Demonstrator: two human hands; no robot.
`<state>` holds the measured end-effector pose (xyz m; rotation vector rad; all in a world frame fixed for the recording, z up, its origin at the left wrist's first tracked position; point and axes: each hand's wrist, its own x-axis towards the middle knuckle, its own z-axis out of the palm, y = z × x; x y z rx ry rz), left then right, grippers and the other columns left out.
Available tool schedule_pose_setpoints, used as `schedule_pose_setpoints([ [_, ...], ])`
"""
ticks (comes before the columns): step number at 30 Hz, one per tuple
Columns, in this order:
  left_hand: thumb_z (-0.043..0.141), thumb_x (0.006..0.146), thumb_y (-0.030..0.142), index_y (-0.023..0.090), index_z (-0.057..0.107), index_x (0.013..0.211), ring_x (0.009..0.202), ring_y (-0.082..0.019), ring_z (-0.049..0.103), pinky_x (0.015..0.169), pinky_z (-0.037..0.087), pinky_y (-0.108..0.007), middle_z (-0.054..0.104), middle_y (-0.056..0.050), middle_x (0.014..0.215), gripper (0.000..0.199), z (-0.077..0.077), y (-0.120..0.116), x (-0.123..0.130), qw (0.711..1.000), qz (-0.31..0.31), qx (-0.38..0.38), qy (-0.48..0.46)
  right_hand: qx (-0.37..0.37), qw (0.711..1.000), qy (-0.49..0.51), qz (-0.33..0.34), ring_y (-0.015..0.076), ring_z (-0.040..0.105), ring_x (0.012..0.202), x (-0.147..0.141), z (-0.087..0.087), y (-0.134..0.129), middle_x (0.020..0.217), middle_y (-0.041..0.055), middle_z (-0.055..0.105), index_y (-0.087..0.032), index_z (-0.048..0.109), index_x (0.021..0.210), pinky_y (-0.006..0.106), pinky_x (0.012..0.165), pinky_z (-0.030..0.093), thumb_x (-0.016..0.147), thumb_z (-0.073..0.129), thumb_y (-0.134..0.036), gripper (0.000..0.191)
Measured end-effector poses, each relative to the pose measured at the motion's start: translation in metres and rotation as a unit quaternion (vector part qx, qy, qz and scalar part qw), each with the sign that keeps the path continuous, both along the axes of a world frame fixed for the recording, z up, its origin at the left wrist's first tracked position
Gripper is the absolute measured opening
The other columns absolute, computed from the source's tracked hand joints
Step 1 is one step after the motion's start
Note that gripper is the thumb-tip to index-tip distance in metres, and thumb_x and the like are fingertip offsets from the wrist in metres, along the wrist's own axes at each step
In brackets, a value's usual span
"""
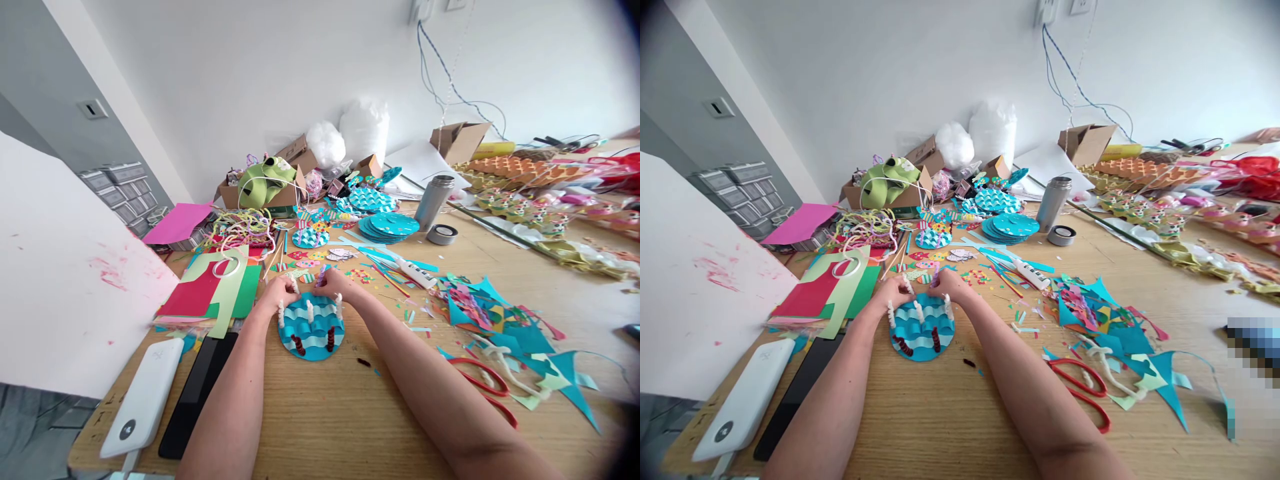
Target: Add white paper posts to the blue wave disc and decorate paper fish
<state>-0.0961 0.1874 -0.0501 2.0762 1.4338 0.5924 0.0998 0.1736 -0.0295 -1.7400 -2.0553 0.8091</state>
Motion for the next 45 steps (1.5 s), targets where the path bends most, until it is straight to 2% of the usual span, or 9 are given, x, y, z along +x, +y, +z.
schedule_pose_setpoints([
  [5, 0.072, 0.060, 0.019, 0.015, 0.068, 0.059, 0.060, -0.014, 0.056, 0.054, 0.042, -0.022, 0.058, 0.001, 0.062, 0.006, 0.001, -0.001, 0.001, 1.000, 0.004, 0.000, 0.000, -0.001, 1.000, -0.009, -0.008, 0.0114, 0.048, 0.054, 0.000, 0.000, 0.001, 0.050, -0.0028, 0.049, -0.016, 0.056, 0.054, 0.023, 0.048, 0.028, 0.064, 0.068, -0.032, 0.022],
  [14, 0.071, 0.058, 0.018, 0.016, 0.068, 0.062, 0.065, -0.014, 0.059, 0.059, 0.045, -0.022, 0.062, 0.000, 0.069, 0.006, 0.004, -0.003, 0.002, 1.000, 0.018, -0.003, -0.002, 0.003, 0.999, -0.026, -0.033, 0.0115, 0.047, 0.054, -0.003, -0.006, 0.004, 0.051, -0.0023, 0.048, -0.017, 0.053, 0.052, 0.023, 0.048, 0.029, 0.062, 0.066, -0.025, 0.018],
  [19, 0.071, 0.058, 0.015, 0.017, 0.067, 0.061, 0.065, -0.015, 0.061, 0.061, 0.047, -0.023, 0.062, 0.001, 0.065, 0.006, 0.004, -0.003, 0.002, 1.000, 0.029, -0.011, 0.002, 0.000, 0.999, -0.029, -0.040, 0.0115, 0.048, 0.055, -0.004, -0.004, 0.003, 0.052, -0.0016, 0.050, -0.017, 0.053, 0.052, 0.022, 0.047, 0.029, 0.061, 0.066, -0.023, 0.018],
  [25, 0.072, 0.059, 0.016, 0.017, 0.067, 0.063, 0.063, -0.016, 0.061, 0.057, 0.045, -0.023, 0.064, 0.001, 0.062, 0.007, 0.002, -0.002, 0.002, 0.999, 0.035, -0.024, -0.002, -0.007, 0.998, -0.037, -0.047, 0.0138, 0.052, 0.057, -0.005, -0.004, 0.003, 0.057, 0.0011, 0.057, -0.016, 0.058, 0.056, 0.023, 0.048, 0.031, 0.061, 0.067, -0.024, 0.013],
  [31, 0.072, 0.058, 0.016, 0.017, 0.065, 0.060, 0.064, -0.017, 0.061, 0.060, 0.045, -0.025, 0.065, -0.001, 0.065, 0.008, 0.001, -0.001, 0.003, 0.999, 0.041, -0.028, -0.005, -0.003, 0.998, -0.042, -0.054, 0.0158, 0.057, 0.063, -0.008, -0.009, 0.005, 0.065, 0.0039, 0.063, -0.017, 0.061, 0.060, 0.023, 0.050, 0.033, 0.060, 0.067, -0.022, 0.009],
  [38, 0.072, 0.058, 0.014, 0.017, 0.064, 0.062, 0.062, -0.016, 0.061, 0.057, 0.044, -0.024, 0.062, 0.001, 0.061, 0.009, -0.002, 0.000, 0.001, 0.998, 0.037, -0.042, -0.029, -0.012, 0.999, -0.016, -0.040, 0.0153, 0.056, 0.063, -0.004, -0.007, 0.005, 0.061, 0.0027, 0.061, -0.016, 0.061, 0.058, 0.022, 0.050, 0.032, 0.060, 0.071, -0.026, 0.015],
  [45, 0.078, 0.056, 0.027, 0.016, 0.067, 0.065, 0.065, -0.016, 0.061, 0.059, 0.046, -0.025, 0.063, 0.000, 0.063, 0.017, -0.003, 0.001, -0.003, 0.994, 0.007, -0.072, -0.086, -0.051, 0.996, 0.065, 0.027, 0.0098, 0.048, 0.055, 0.010, 0.004, 0.002, 0.054, -0.0042, 0.053, -0.015, 0.061, 0.061, 0.020, 0.048, 0.032, 0.058, 0.076, -0.041, 0.030],
])
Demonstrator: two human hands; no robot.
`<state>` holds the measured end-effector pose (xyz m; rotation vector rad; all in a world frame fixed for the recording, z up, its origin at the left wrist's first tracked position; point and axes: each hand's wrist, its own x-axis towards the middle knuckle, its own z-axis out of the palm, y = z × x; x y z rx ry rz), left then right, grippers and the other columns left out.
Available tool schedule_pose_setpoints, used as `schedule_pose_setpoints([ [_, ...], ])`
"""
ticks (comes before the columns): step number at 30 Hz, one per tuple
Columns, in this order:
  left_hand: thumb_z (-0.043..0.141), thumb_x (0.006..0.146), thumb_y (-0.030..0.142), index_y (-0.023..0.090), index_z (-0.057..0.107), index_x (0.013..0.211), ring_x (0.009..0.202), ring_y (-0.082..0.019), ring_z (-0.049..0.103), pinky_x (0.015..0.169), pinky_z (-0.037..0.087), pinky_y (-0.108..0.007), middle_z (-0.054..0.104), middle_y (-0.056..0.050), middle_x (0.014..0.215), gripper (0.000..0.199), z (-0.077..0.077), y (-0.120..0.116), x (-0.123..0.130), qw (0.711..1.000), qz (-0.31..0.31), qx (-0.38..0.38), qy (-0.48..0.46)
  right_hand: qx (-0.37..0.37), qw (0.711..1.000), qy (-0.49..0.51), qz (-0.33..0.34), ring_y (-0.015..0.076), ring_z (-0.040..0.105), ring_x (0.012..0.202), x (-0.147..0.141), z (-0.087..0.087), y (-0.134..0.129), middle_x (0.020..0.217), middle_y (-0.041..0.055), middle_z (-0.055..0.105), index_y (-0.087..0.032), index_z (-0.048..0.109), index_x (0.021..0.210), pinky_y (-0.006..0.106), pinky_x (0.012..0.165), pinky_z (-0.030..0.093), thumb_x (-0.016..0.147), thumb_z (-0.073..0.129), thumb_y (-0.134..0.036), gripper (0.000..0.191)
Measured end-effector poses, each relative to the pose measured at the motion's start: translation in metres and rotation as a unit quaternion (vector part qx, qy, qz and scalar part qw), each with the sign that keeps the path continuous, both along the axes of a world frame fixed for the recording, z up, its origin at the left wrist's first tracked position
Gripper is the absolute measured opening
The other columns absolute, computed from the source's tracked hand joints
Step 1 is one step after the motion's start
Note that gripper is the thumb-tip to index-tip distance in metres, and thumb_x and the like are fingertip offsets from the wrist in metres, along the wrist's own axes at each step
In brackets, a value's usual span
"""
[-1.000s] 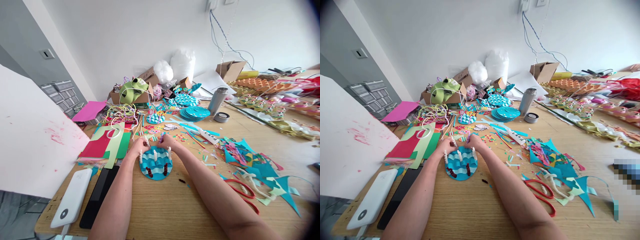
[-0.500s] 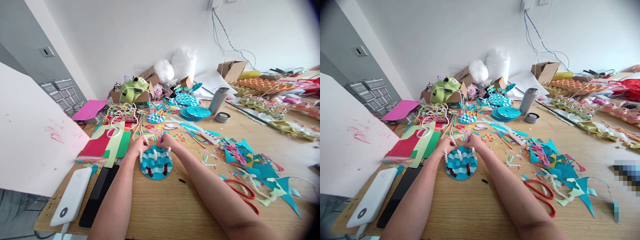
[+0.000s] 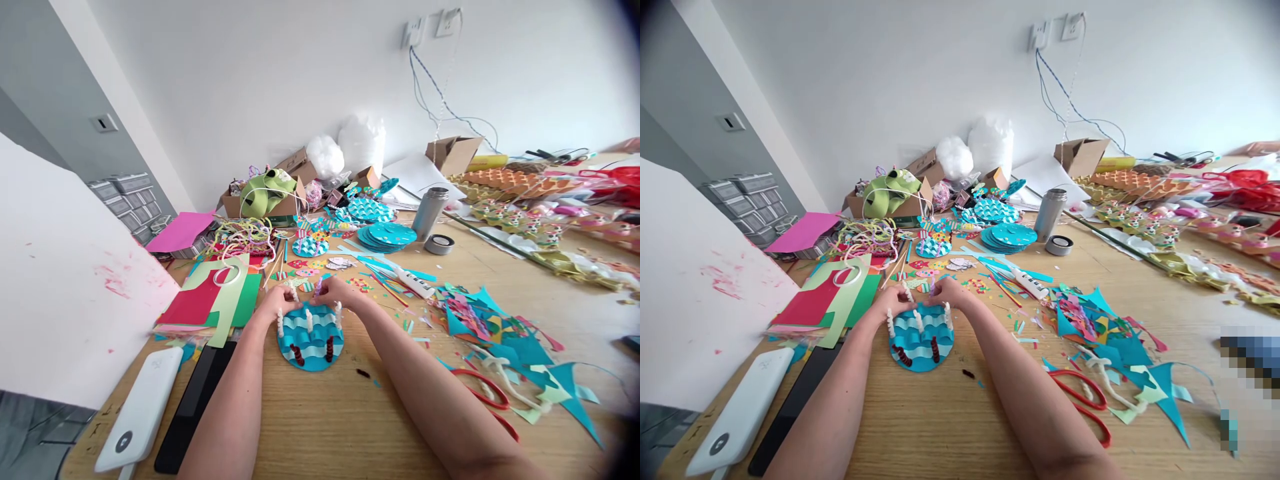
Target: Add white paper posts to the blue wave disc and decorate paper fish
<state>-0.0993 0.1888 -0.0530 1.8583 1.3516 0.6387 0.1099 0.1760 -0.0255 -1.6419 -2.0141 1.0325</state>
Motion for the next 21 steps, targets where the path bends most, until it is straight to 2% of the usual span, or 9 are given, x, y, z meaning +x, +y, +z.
schedule_pose_setpoints([
  [5, 0.082, 0.051, 0.034, 0.014, 0.069, 0.079, 0.071, -0.019, 0.064, 0.066, 0.050, -0.029, 0.067, -0.003, 0.072, 0.037, 0.000, 0.000, -0.003, 0.997, -0.012, -0.036, -0.066, -0.016, 0.997, 0.067, 0.037, 0.0105, 0.048, 0.056, 0.009, 0.003, 0.001, 0.055, -0.0046, 0.054, -0.016, 0.061, 0.065, 0.022, 0.049, 0.032, 0.050, 0.079, -0.050, 0.041],
  [9, 0.084, 0.049, 0.039, 0.014, 0.069, 0.088, 0.076, -0.021, 0.064, 0.071, 0.051, -0.032, 0.068, -0.004, 0.077, 0.048, 0.006, -0.004, -0.006, 0.992, -0.012, -0.052, -0.115, -0.008, 0.989, 0.132, 0.062, 0.0109, 0.047, 0.058, 0.015, 0.002, 0.002, 0.060, -0.0034, 0.057, -0.015, 0.064, 0.072, 0.023, 0.052, 0.033, 0.054, 0.077, -0.050, 0.041],
  [13, 0.083, 0.053, 0.041, 0.014, 0.069, 0.089, 0.078, -0.020, 0.065, 0.075, 0.051, -0.032, 0.068, -0.004, 0.080, 0.047, 0.018, -0.012, -0.005, 0.985, -0.006, -0.058, -0.160, 0.022, 0.980, 0.170, 0.097, 0.0105, 0.044, 0.059, 0.018, 0.005, 0.001, 0.064, -0.0022, 0.059, -0.015, 0.068, 0.080, 0.023, 0.053, 0.032, 0.063, 0.072, -0.052, 0.041],
  [17, 0.082, 0.055, 0.041, 0.014, 0.069, 0.088, 0.075, -0.019, 0.065, 0.075, 0.051, -0.032, 0.068, -0.003, 0.078, 0.044, 0.025, -0.017, -0.002, 0.980, 0.002, -0.065, -0.187, 0.054, 0.981, 0.158, 0.098, 0.0090, 0.035, 0.055, 0.017, 0.010, -0.002, 0.058, -0.0024, 0.054, -0.014, 0.072, 0.074, 0.024, 0.050, 0.026, 0.071, 0.063, -0.056, 0.043],
  [21, 0.081, 0.056, 0.042, 0.015, 0.069, 0.083, 0.075, -0.018, 0.065, 0.078, 0.050, -0.032, 0.069, -0.003, 0.078, 0.040, 0.025, -0.017, -0.001, 0.977, 0.005, -0.063, -0.203, 0.071, 0.979, 0.160, 0.105, 0.0081, 0.027, 0.051, 0.014, 0.011, -0.003, 0.050, -0.0040, 0.045, -0.013, 0.074, 0.070, 0.025, 0.048, 0.020, 0.075, 0.060, -0.057, 0.047],
])
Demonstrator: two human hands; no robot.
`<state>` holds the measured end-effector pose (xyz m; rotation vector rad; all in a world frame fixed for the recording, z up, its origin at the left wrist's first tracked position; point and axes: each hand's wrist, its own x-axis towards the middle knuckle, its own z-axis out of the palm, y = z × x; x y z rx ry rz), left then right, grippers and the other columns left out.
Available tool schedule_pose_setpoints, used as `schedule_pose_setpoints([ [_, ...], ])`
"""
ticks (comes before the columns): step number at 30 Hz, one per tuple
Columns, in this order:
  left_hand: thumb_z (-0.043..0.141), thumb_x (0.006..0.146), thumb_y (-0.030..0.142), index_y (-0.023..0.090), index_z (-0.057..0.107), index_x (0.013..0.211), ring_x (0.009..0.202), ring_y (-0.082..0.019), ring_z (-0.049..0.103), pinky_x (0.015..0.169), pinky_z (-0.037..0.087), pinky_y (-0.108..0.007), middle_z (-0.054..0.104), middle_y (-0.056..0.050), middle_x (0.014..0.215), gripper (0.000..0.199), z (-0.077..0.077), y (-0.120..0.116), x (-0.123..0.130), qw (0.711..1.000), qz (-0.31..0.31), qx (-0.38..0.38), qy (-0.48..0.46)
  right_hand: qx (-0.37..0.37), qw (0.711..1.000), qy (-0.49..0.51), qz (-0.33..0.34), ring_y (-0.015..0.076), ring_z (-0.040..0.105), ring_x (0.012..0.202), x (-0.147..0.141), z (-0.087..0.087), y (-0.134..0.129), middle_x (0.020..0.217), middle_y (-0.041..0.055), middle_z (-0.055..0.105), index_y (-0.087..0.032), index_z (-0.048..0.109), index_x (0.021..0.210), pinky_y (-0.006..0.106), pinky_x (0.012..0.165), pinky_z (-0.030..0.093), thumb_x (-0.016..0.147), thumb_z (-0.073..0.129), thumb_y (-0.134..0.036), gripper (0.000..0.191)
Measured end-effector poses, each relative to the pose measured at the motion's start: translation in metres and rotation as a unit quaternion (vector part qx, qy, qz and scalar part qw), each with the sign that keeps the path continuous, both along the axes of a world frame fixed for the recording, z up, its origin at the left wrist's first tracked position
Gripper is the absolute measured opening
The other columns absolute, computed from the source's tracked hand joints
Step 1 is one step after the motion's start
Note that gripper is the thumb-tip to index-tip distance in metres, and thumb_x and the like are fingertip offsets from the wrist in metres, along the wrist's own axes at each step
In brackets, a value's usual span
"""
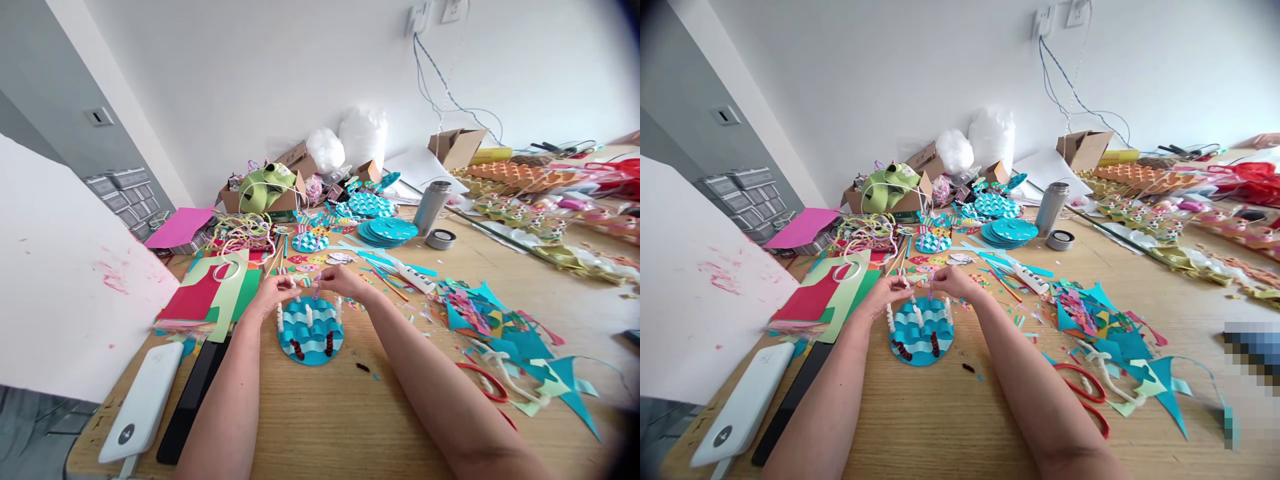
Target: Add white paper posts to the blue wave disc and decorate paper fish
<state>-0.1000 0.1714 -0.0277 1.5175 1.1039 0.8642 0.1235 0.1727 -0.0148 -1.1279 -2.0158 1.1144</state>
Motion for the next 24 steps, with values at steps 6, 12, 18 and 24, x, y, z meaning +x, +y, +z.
schedule_pose_setpoints([
  [6, 0.081, 0.057, 0.043, 0.016, 0.069, 0.076, 0.078, -0.018, 0.065, 0.081, 0.049, -0.033, 0.071, -0.004, 0.081, 0.035, -0.004, 0.003, -0.001, 1.000, 0.015, 0.010, -0.009, 0.018, 1.000, 0.011, -0.022, 0.0090, 0.034, 0.053, -0.004, -0.007, 0.004, 0.053, -0.0023, 0.051, -0.013, 0.073, 0.066, 0.025, 0.050, 0.027, 0.073, 0.061, -0.058, 0.047],
  [12, 0.080, 0.061, 0.045, 0.015, 0.070, 0.087, 0.084, -0.020, 0.064, 0.083, 0.048, -0.034, 0.071, -0.006, 0.088, 0.040, -0.003, 0.003, -0.001, 0.999, 0.029, 0.026, -0.017, 0.005, 0.999, -0.028, -0.027, 0.0086, 0.031, 0.051, -0.004, -0.001, 0.001, 0.052, -0.0028, 0.049, -0.014, 0.071, 0.063, 0.024, 0.048, 0.024, 0.072, 0.061, -0.059, 0.047],
  [18, 0.063, 0.075, 0.059, 0.015, 0.064, 0.111, 0.099, -0.023, 0.062, 0.083, 0.049, -0.034, 0.068, -0.011, 0.103, 0.057, 0.008, 0.002, -0.006, 0.995, 0.063, 0.064, -0.051, 0.004, 0.998, 0.004, -0.063, 0.0083, 0.038, 0.052, 0.008, 0.016, -0.006, 0.058, -0.0025, 0.051, -0.016, 0.070, 0.078, 0.022, 0.046, 0.028, 0.076, 0.055, -0.066, 0.053],
  [24, 0.055, 0.081, 0.060, 0.017, 0.061, 0.116, 0.112, -0.025, 0.058, 0.091, 0.048, -0.036, 0.065, -0.011, 0.113, 0.055, 0.041, -0.006, -0.011, 0.987, 0.089, 0.108, -0.081, 0.000, 0.952, 0.192, -0.239, 0.0093, 0.049, 0.054, 0.012, 0.039, -0.010, 0.069, 0.0036, 0.062, -0.014, 0.065, 0.083, 0.021, 0.046, 0.038, 0.066, 0.062, -0.072, 0.060],
])
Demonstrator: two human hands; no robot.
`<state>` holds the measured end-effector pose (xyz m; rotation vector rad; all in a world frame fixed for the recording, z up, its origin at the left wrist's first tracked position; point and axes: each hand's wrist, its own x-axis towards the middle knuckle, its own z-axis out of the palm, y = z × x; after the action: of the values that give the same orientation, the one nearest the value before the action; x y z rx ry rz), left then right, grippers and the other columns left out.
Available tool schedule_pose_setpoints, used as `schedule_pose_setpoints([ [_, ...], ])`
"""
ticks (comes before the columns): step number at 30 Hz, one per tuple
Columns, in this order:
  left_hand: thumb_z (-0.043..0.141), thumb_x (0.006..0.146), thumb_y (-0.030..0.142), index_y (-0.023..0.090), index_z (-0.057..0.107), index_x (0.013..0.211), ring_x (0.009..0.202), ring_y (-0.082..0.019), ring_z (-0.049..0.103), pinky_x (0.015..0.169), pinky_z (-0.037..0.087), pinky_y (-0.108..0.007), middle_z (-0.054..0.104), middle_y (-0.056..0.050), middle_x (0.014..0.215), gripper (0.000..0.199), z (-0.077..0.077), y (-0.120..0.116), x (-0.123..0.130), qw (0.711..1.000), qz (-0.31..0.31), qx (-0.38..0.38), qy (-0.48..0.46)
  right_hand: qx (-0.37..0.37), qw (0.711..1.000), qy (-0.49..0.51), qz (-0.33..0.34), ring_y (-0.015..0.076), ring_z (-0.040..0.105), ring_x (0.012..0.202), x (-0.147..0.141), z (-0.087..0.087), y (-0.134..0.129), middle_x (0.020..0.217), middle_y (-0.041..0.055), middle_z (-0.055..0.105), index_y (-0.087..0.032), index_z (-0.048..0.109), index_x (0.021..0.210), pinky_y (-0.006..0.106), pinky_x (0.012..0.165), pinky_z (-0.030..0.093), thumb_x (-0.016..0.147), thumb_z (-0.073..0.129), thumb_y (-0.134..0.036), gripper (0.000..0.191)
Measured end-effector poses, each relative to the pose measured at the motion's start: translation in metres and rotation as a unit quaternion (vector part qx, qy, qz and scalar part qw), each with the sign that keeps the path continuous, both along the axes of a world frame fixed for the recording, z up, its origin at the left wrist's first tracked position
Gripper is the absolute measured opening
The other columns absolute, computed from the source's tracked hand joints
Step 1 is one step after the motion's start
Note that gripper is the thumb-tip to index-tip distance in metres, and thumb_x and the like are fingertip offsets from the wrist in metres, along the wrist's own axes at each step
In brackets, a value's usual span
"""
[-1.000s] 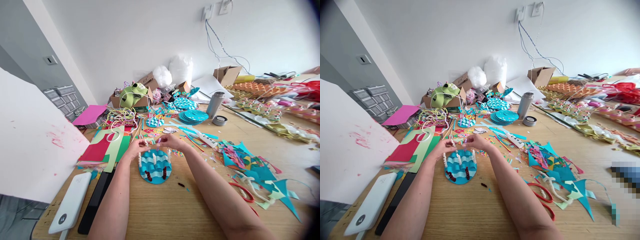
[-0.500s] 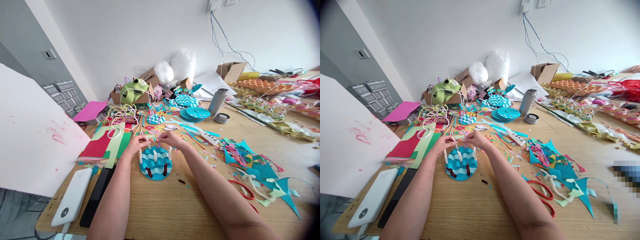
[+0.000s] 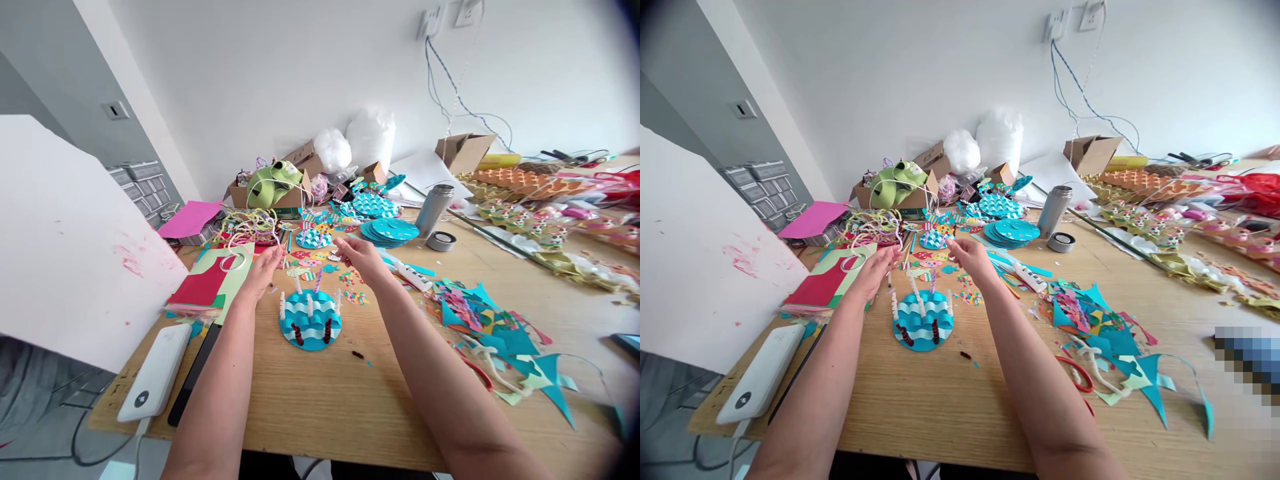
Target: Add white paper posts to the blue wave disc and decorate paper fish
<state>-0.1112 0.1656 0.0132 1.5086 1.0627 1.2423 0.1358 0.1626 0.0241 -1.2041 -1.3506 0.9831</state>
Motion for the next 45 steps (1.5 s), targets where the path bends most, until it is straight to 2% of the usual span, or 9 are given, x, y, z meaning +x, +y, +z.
schedule_pose_setpoints([
  [9, 0.060, 0.083, 0.048, 0.017, 0.061, 0.113, 0.100, -0.020, 0.064, 0.083, 0.053, -0.032, 0.067, -0.010, 0.104, 0.043, 0.034, -0.059, 0.010, 0.982, 0.127, 0.129, -0.051, 0.089, 0.995, -0.029, 0.024, 0.0092, 0.049, 0.054, 0.013, 0.043, -0.056, 0.065, 0.0003, 0.059, -0.012, 0.062, 0.091, 0.023, 0.051, 0.040, 0.072, 0.067, -0.051, 0.043],
  [15, 0.059, 0.086, 0.039, 0.018, 0.057, 0.117, 0.083, -0.015, 0.065, 0.079, 0.054, -0.031, 0.064, -0.004, 0.087, 0.037, 0.004, -0.125, 0.014, 0.930, 0.301, 0.192, -0.084, 0.021, 0.952, -0.297, 0.071, 0.0136, 0.055, 0.063, 0.019, -0.008, -0.135, 0.071, 0.0024, 0.063, -0.016, 0.062, 0.082, 0.025, 0.058, 0.038, 0.082, 0.058, -0.029, 0.013],
  [20, 0.062, 0.082, 0.043, 0.016, 0.058, 0.114, 0.080, -0.017, 0.065, 0.080, 0.055, -0.035, 0.063, -0.004, 0.085, 0.042, -0.035, -0.157, 0.016, 0.933, 0.326, 0.149, -0.043, -0.003, 0.874, -0.482, 0.064, 0.0210, 0.059, 0.089, 0.010, -0.050, -0.175, 0.091, 0.0094, 0.065, -0.016, 0.062, 0.087, 0.029, 0.077, 0.042, 0.084, 0.057, -0.020, 0.007],
  [25, 0.060, 0.082, 0.046, 0.015, 0.055, 0.118, 0.086, -0.020, 0.064, 0.081, 0.053, -0.035, 0.063, -0.008, 0.093, 0.047, -0.066, -0.167, 0.018, 0.943, 0.304, 0.133, 0.010, 0.045, 0.819, -0.569, 0.065, 0.0233, 0.057, 0.090, -0.004, -0.061, -0.180, 0.095, 0.0136, 0.064, -0.013, 0.061, 0.090, 0.032, 0.083, 0.041, 0.088, 0.041, -0.008, 0.020],
  [28, 0.057, 0.084, 0.047, 0.015, 0.054, 0.119, 0.085, -0.020, 0.063, 0.079, 0.053, -0.035, 0.063, -0.009, 0.092, 0.048, -0.072, -0.169, 0.017, 0.938, 0.310, 0.145, 0.051, 0.069, 0.836, -0.542, 0.053, 0.0214, 0.058, 0.085, 0.004, -0.057, -0.181, 0.090, 0.0113, 0.064, -0.015, 0.059, 0.085, 0.030, 0.080, 0.042, 0.088, 0.040, -0.007, 0.020],
  [32, 0.054, 0.086, 0.046, 0.015, 0.054, 0.118, 0.082, -0.020, 0.062, 0.078, 0.052, -0.036, 0.064, -0.009, 0.090, 0.044, -0.071, -0.173, 0.018, 0.921, 0.339, 0.166, 0.096, 0.071, 0.866, -0.490, -0.066, 0.0208, 0.058, 0.080, 0.057, -0.048, -0.182, 0.083, 0.0089, 0.064, -0.018, 0.056, 0.080, 0.030, 0.073, 0.043, 0.091, 0.042, -0.018, 0.018],
  [37, 0.052, 0.088, 0.041, 0.016, 0.055, 0.113, 0.076, -0.019, 0.061, 0.073, 0.052, -0.033, 0.065, -0.008, 0.086, 0.036, -0.066, -0.178, 0.023, 0.903, 0.349, 0.199, 0.151, 0.066, 0.816, -0.542, -0.188, 0.0253, 0.059, 0.083, 0.148, -0.051, -0.177, 0.084, 0.0115, 0.065, -0.018, 0.062, 0.082, 0.035, 0.075, 0.043, 0.087, 0.042, -0.021, 0.021],
  [41, 0.051, 0.089, 0.037, 0.015, 0.057, 0.110, 0.072, -0.018, 0.061, 0.072, 0.052, -0.033, 0.065, -0.007, 0.082, 0.032, -0.065, -0.179, 0.025, 0.891, 0.350, 0.223, 0.183, 0.087, 0.757, -0.603, -0.234, 0.0298, 0.056, 0.088, 0.171, -0.053, -0.180, 0.092, 0.0156, 0.064, -0.018, 0.066, 0.095, 0.042, 0.079, 0.042, 0.084, 0.045, -0.024, 0.025],
  [45, 0.050, 0.088, 0.034, 0.015, 0.057, 0.108, 0.077, -0.020, 0.064, 0.074, 0.053, -0.035, 0.068, -0.009, 0.085, 0.028, -0.069, -0.176, 0.023, 0.898, 0.333, 0.201, 0.205, 0.138, 0.821, -0.513, -0.208, 0.0275, 0.057, 0.086, 0.136, -0.035, -0.180, 0.087, 0.0118, 0.066, -0.021, 0.065, 0.078, 0.040, 0.079, 0.044, 0.083, 0.047, -0.030, 0.021],
])
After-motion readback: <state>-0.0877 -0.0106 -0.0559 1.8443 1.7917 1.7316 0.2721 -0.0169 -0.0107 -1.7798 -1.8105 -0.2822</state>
